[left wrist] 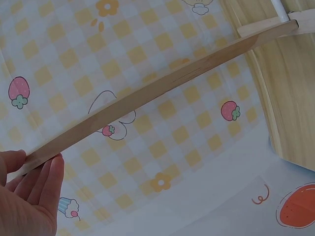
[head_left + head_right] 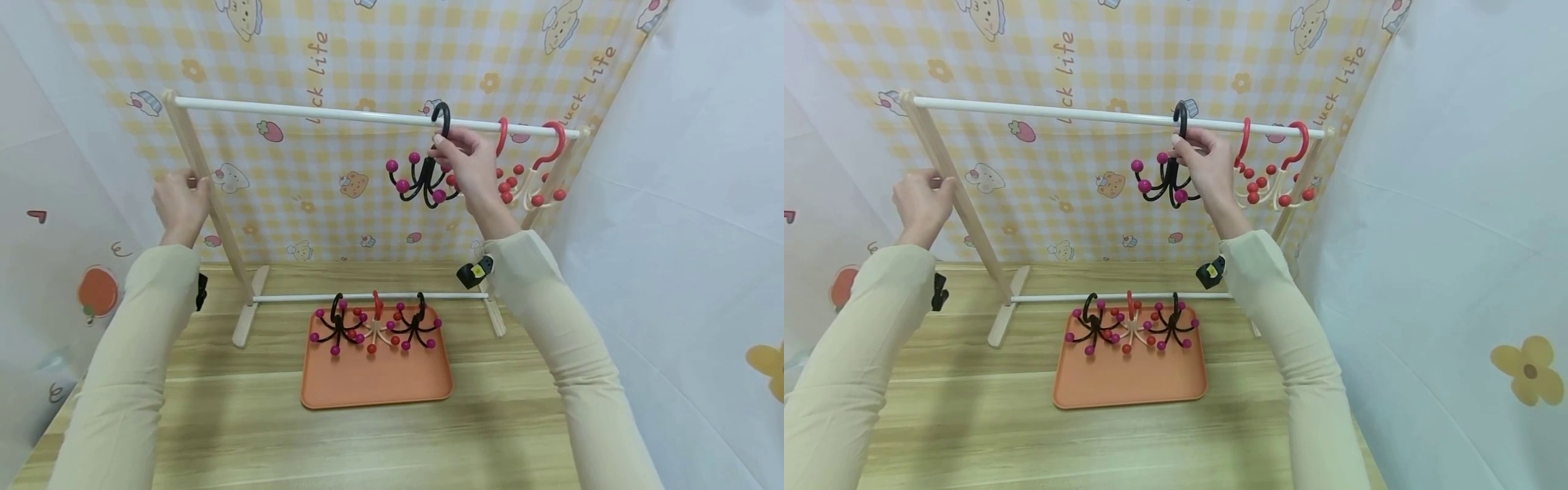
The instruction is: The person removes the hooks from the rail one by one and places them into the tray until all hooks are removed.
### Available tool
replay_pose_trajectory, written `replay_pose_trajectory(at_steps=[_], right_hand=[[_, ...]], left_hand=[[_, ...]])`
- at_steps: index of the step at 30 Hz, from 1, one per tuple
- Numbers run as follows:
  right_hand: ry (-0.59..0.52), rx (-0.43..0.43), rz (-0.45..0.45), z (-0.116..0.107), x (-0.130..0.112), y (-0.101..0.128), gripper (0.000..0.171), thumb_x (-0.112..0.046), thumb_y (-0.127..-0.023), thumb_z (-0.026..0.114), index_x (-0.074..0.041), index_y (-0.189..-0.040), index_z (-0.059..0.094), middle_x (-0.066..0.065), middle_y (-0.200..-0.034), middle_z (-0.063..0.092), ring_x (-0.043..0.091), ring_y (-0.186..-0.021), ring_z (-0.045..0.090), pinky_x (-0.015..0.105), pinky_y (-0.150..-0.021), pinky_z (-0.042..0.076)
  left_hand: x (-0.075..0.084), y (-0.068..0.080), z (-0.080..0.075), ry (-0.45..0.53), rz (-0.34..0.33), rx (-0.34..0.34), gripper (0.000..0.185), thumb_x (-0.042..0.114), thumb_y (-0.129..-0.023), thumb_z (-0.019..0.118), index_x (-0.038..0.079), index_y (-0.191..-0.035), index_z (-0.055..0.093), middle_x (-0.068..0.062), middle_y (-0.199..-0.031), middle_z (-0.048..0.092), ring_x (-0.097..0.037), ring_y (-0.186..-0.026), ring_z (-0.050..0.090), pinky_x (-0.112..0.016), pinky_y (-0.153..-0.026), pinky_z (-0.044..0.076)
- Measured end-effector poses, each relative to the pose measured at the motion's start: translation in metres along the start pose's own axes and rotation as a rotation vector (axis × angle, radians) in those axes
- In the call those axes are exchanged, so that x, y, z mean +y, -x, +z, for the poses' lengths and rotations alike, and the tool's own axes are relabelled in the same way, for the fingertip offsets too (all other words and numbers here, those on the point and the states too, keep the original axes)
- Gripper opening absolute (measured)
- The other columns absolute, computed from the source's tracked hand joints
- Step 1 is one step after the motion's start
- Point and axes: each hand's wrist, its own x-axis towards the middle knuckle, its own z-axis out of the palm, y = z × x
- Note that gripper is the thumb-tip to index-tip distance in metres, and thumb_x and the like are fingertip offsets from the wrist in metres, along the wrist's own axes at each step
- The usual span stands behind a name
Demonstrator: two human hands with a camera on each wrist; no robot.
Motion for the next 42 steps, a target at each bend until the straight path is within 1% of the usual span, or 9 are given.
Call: replay_pose_trajectory(at_steps=[4, 7, 9, 18, 25, 31, 37, 40, 42], right_hand=[[0.002, -0.033, 0.008, 0.001, 0.003, 0.009, 0.026, -0.014, -0.083, 0.062, -0.001, -0.105, 0.06, 0.013, -0.094, 0.062, 0.021, -0.084, 0.06, 0.027, -0.079, 0.046], [0.022, -0.051, 0.017, 0.002, 0.01, 0.016, 0.025, -0.013, -0.083, 0.062, -0.001, -0.104, 0.061, 0.011, -0.092, 0.063, 0.021, -0.083, 0.061, 0.028, -0.078, 0.046], [0.042, -0.066, 0.008, 0.003, 0.017, 0.021, 0.024, -0.013, -0.083, 0.061, -0.001, -0.104, 0.061, 0.013, -0.091, 0.064, 0.021, -0.081, 0.061, 0.029, -0.077, 0.047], [0.07, -0.167, 0.105, 0.008, 0.045, 0.042, 0.027, -0.015, -0.084, 0.06, 0.001, -0.106, 0.059, 0.011, -0.095, 0.063, 0.02, -0.082, 0.061, 0.036, -0.079, 0.045], [0.082, -0.21, 0.15, 0.013, 0.064, 0.058, 0.026, -0.017, -0.083, 0.062, 0.001, -0.102, 0.06, 0.011, -0.094, 0.063, 0.02, -0.079, 0.062, 0.043, -0.079, 0.045], [0.082, -0.253, 0.206, 0.019, 0.074, 0.074, 0.027, -0.019, -0.083, 0.062, 0.001, -0.1, 0.06, 0.012, -0.091, 0.063, 0.021, -0.077, 0.062, 0.039, -0.078, 0.046], [0.06, -0.295, 0.262, 0.026, 0.085, 0.087, 0.027, -0.019, -0.082, 0.063, 0.002, -0.099, 0.059, 0.013, -0.089, 0.062, 0.029, -0.08, 0.06, 0.043, -0.08, 0.045], [0.054, -0.323, 0.289, 0.029, 0.087, 0.094, 0.029, -0.02, -0.082, 0.063, 0.002, -0.1, 0.058, 0.013, -0.091, 0.061, 0.032, -0.082, 0.06, 0.04, -0.078, 0.046], [0.041, -0.343, 0.297, 0.031, 0.089, 0.099, 0.029, -0.019, -0.082, 0.063, 0.002, -0.101, 0.058, 0.015, -0.092, 0.06, 0.03, -0.08, 0.06, 0.037, -0.075, 0.048]], left_hand=[[0.0, 0.0, 0.0, -0.006, 0.003, 0.01, 0.037, 0.02, -0.09, 0.041, -0.005, -0.113, 0.056, -0.022, -0.111, 0.055, -0.037, -0.101, 0.051, -0.043, -0.084, 0.04], [-0.001, 0.0, 0.001, -0.01, 0.002, 0.013, 0.037, 0.02, -0.09, 0.041, -0.005, -0.113, 0.056, -0.022, -0.11, 0.056, -0.037, -0.1, 0.051, -0.043, -0.083, 0.041], [-0.001, 0.0, 0.001, -0.009, 0.001, 0.015, 0.037, 0.02, -0.09, 0.041, -0.005, -0.112, 0.057, -0.022, -0.11, 0.056, -0.037, -0.1, 0.051, -0.043, -0.083, 0.041], [-0.002, 0.0, 0.001, -0.013, 0.002, 0.01, 0.037, 0.02, -0.09, 0.041, -0.005, -0.112, 0.056, -0.022, -0.11, 0.056, -0.037, -0.099, 0.052, -0.043, -0.083, 0.041], [-0.001, 0.0, 0.001, -0.001, -0.009, -0.015, 0.038, 0.021, -0.091, 0.04, -0.003, -0.117, 0.054, -0.021, -0.113, 0.054, -0.036, -0.1, 0.053, -0.042, -0.081, 0.044], [-0.001, 0.0, 0.001, -0.004, -0.004, -0.011, 0.038, 0.021, -0.091, 0.04, -0.003, -0.116, 0.054, -0.021, -0.112, 0.055, -0.036, -0.099, 0.053, -0.042, -0.081, 0.044], [-0.001, -0.001, 0.001, -0.008, -0.004, -0.013, 0.038, 0.022, -0.092, 0.039, -0.003, -0.117, 0.054, -0.021, -0.113, 0.054, -0.036, -0.101, 0.052, -0.043, -0.082, 0.044], [-0.001, -0.001, 0.001, -0.009, -0.004, -0.01, 0.039, 0.022, -0.092, 0.039, -0.003, -0.117, 0.053, -0.021, -0.113, 0.054, -0.036, -0.101, 0.052, -0.043, -0.082, 0.044], [-0.001, -0.001, 0.001, -0.008, -0.003, -0.01, 0.039, 0.022, -0.092, 0.039, -0.003, -0.118, 0.053, -0.021, -0.113, 0.054, -0.036, -0.101, 0.052, -0.043, -0.082, 0.044]])
